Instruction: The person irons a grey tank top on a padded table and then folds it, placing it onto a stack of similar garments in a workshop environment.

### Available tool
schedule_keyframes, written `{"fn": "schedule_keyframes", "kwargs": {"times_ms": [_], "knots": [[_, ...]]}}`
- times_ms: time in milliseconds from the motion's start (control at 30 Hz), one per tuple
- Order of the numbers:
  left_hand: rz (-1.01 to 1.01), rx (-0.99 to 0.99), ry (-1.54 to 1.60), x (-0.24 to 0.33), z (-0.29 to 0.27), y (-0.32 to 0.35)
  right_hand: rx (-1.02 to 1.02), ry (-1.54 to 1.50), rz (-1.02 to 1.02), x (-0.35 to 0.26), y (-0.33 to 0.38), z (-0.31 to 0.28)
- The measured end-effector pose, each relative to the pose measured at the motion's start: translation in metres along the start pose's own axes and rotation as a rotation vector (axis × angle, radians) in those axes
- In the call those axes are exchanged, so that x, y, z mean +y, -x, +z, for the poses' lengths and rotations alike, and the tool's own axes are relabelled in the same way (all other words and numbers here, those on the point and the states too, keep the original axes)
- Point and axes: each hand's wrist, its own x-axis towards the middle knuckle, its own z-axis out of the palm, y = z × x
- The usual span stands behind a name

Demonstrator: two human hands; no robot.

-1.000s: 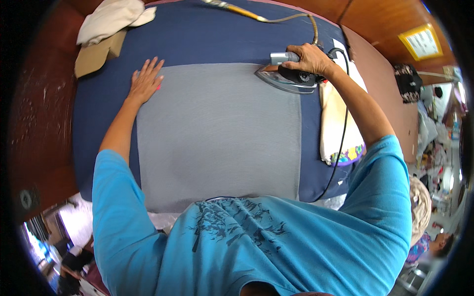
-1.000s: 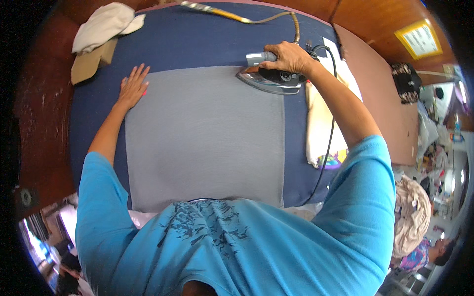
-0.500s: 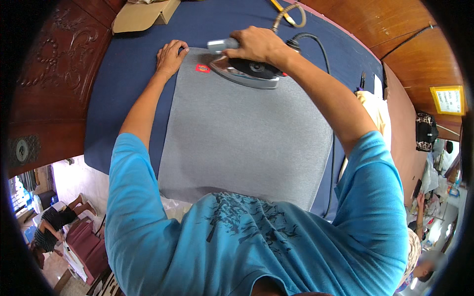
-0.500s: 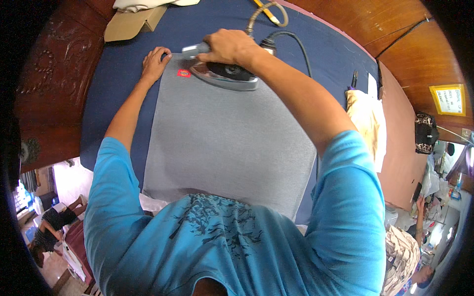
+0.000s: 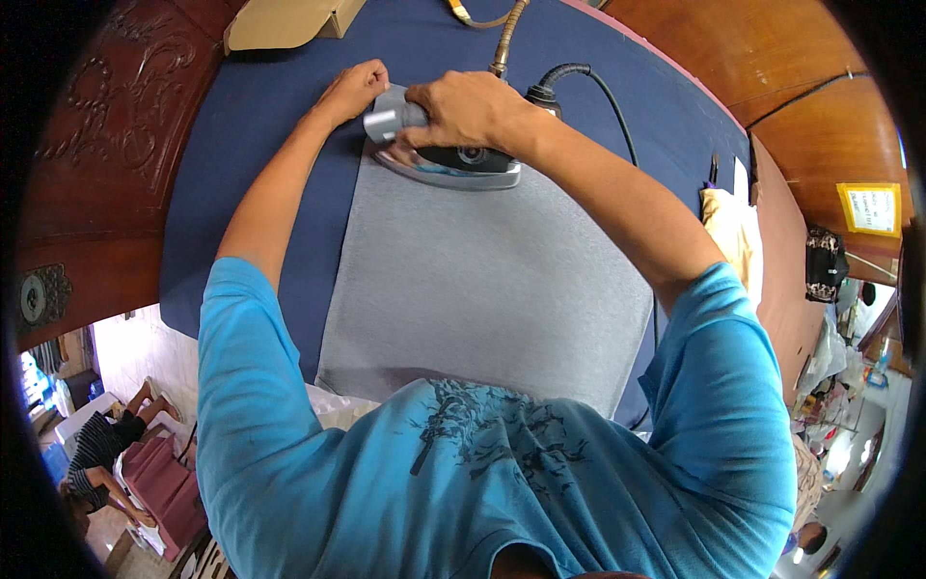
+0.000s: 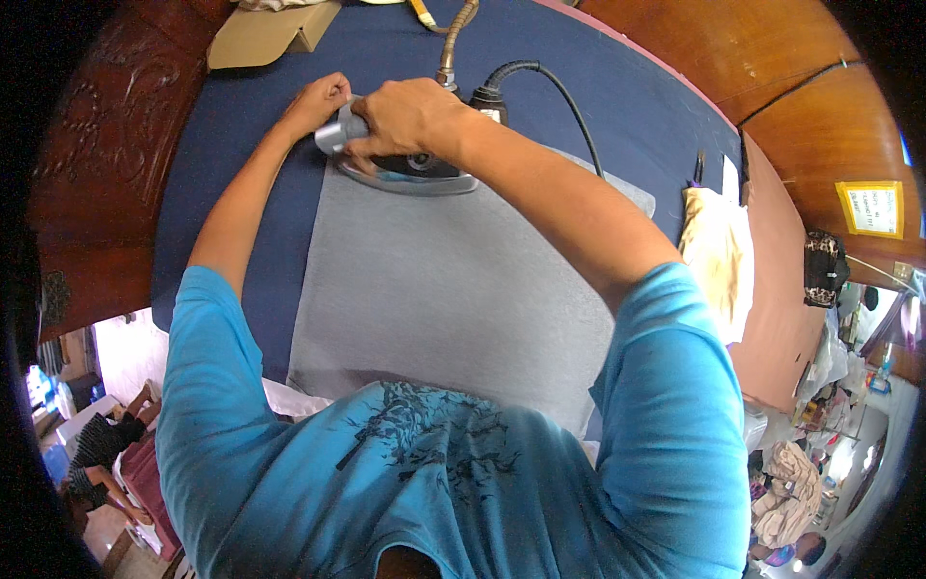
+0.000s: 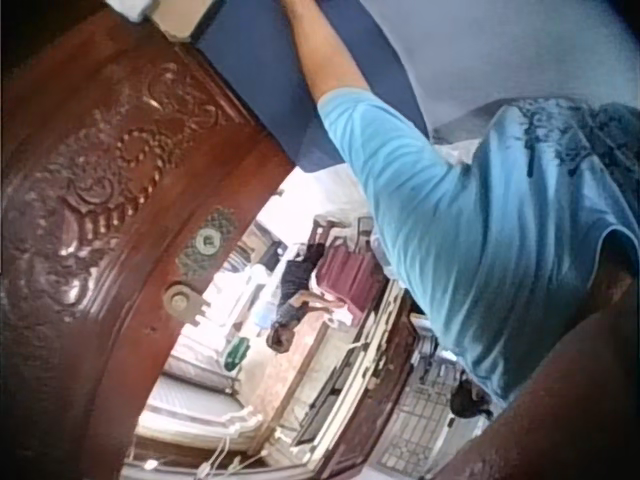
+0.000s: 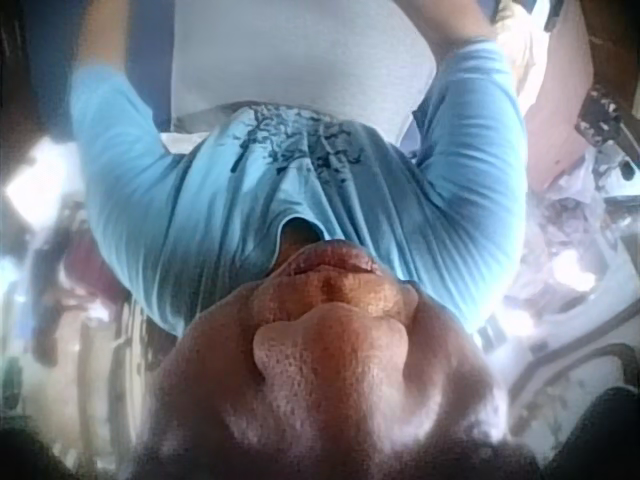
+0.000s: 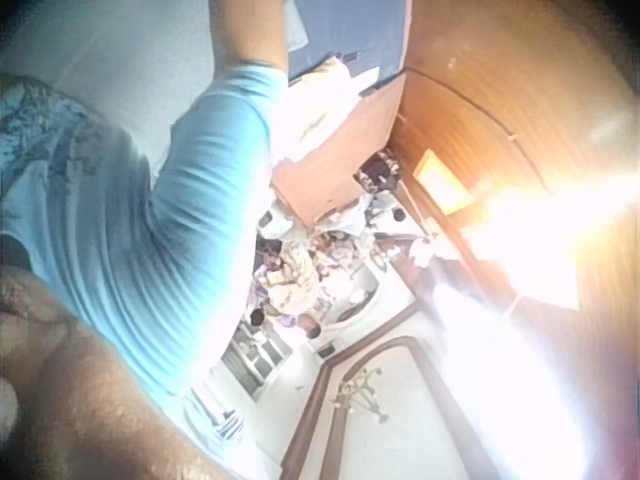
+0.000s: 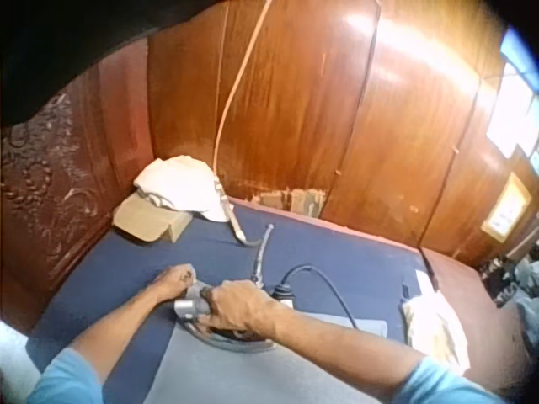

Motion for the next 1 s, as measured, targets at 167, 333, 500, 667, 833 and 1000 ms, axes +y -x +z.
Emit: {"fn": "schedule_keyframes", "kwargs": {"times_ms": [167, 333, 500, 667, 833, 1000], "knots": [[-0.073, 0.056, 0.057, -0.001, 0.008, -0.012, 0.024, 0.028, -0.070, 0.003, 0.011, 0.005], [-0.013, 0.215, -0.159, -0.023, 0.007, -0.013, 0.191, -0.009, 0.149, 0.015, -0.023, 0.002], [0.003, 0.396, 0.015, -0.023, 0.002, 0.017, 0.135, -0.047, 0.235, 0.023, -0.051, -0.003], [-0.031, 0.426, 0.099, -0.015, -0.001, 0.053, 0.085, -0.108, 0.278, 0.032, -0.055, -0.010], [-0.061, 0.388, 0.261, -0.026, -0.030, 0.097, -0.096, -0.163, -0.007, -0.030, 0.015, 0.005], [-0.084, 0.383, 0.341, 0.003, -0.010, 0.082, -0.145, -0.180, -0.084, -0.058, 0.069, 0.017]]}}
